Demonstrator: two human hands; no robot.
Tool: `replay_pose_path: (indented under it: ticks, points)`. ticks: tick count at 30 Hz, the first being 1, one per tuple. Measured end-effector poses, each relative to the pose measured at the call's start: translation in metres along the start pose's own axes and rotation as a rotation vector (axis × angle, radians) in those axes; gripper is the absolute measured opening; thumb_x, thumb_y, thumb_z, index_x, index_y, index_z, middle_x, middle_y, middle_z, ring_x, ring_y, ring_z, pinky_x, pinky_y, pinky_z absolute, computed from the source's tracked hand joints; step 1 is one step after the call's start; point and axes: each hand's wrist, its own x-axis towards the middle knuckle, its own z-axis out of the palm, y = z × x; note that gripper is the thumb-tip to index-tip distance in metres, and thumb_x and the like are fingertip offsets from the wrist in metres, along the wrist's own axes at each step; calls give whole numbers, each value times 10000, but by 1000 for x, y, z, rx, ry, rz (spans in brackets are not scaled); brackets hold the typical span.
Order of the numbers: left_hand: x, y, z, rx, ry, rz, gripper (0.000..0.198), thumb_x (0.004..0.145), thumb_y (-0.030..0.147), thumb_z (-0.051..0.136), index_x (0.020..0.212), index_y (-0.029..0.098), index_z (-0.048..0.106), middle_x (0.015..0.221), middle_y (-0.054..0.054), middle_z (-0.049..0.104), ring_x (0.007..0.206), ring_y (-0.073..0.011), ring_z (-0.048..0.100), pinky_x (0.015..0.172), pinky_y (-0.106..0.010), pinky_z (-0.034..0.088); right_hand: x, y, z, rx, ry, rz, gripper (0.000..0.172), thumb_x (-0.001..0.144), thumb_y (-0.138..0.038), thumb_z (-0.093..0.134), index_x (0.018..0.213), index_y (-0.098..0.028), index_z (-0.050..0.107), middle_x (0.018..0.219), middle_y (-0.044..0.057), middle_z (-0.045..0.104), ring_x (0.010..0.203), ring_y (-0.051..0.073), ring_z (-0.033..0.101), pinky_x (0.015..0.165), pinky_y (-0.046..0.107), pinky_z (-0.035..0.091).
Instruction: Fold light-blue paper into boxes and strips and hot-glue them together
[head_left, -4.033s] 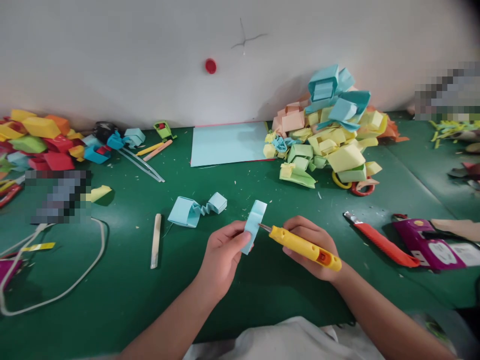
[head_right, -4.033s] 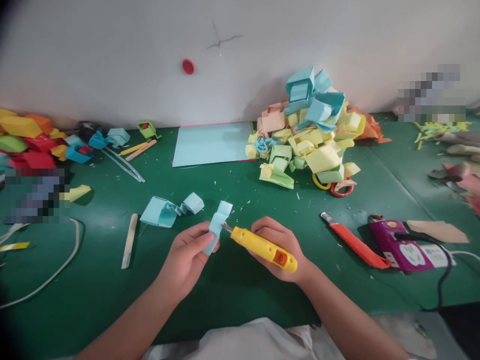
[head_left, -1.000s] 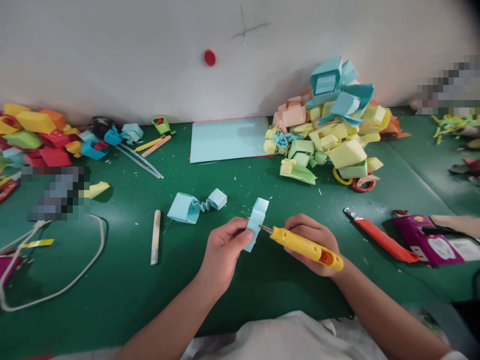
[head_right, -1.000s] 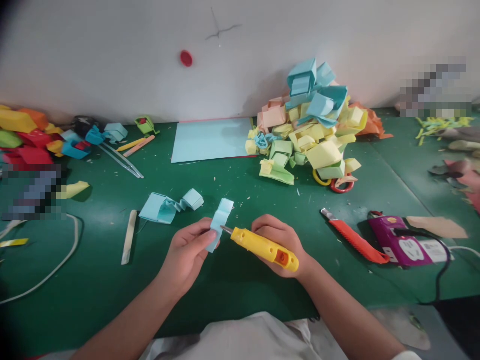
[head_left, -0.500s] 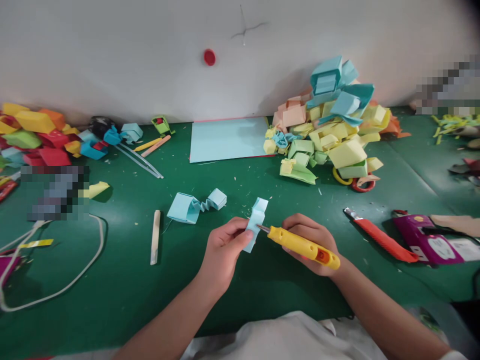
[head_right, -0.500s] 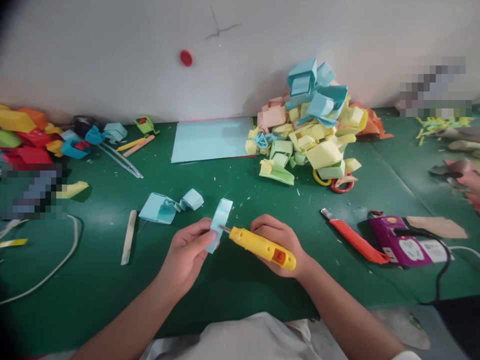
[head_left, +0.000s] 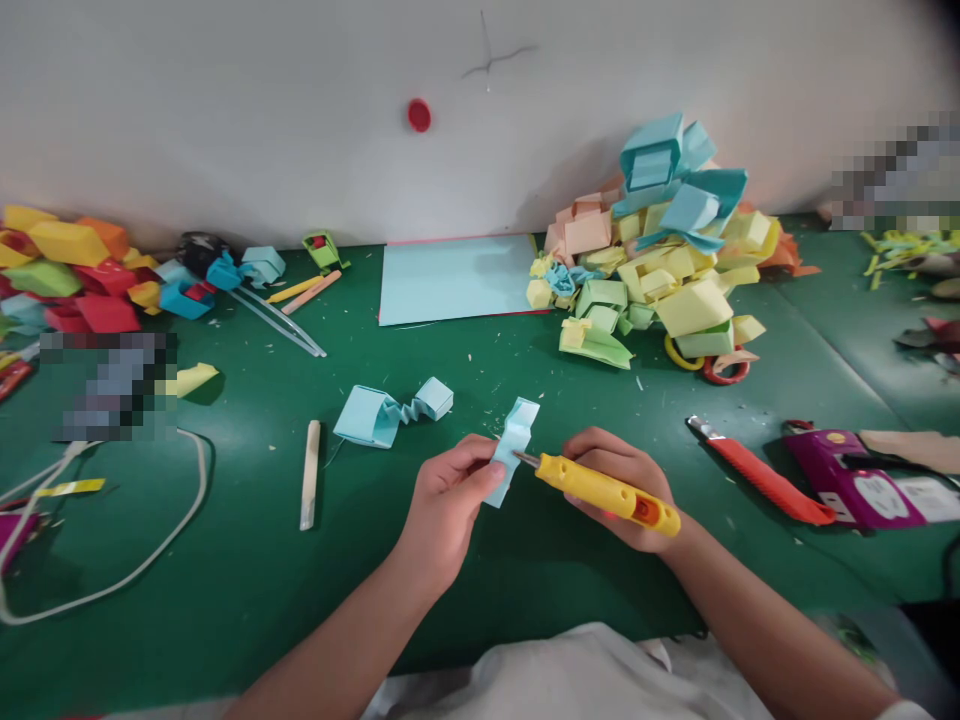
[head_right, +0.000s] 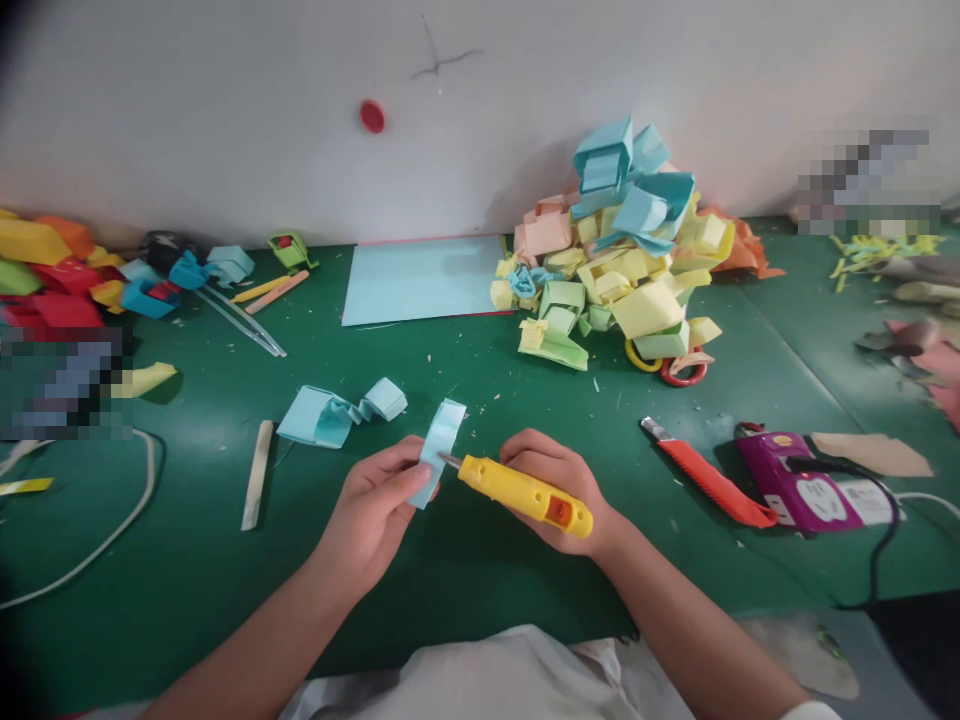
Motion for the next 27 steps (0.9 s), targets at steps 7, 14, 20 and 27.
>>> replay_pose_path:
  ticks: [7, 14, 20, 27]
  points:
    - [1, -2, -1, 11, 4, 12, 134, 784, 302, 780, 843, 187, 814, 834, -40, 595, 746, -152, 497, 666, -285, 385, 2, -3, 1, 42, 8, 49, 41, 910, -229, 687, 905, -214, 649, 932, 67, 635, 767, 196, 638, 676, 339, 565]
    - [-1, -2, -3, 51, 16, 33, 147, 798, 309, 775, 886, 199, 817, 869, -45, 613, 775, -167, 521, 686, -294, 407, 4, -6, 1, 126, 7, 142, 111, 917, -292, 699, 852, -209, 663, 918, 64, 649, 763, 197, 638, 684, 343, 564]
    - [0, -5, -5, 65, 1, 47, 161, 822, 319, 771, 937, 217, 818, 890, -47, 616, 818, -184, 536, 724, -302, 428, 1, -4, 1, 281, -7, 270, 162, 905, -326, 727, 825, -194, 677, 933, 50, 635, 726, 159, 602, 669, 302, 522]
    - [0, -8, -8, 63, -6, 67, 164, 832, 319, 770, 958, 225, 817, 902, -46, 624, 828, -184, 536, 715, -290, 428, -2, 1, 4, 520, -28, 425, 225, 879, -412, 764, 895, -201, 690, 885, 22, 604, 695, 137, 562, 586, 256, 460]
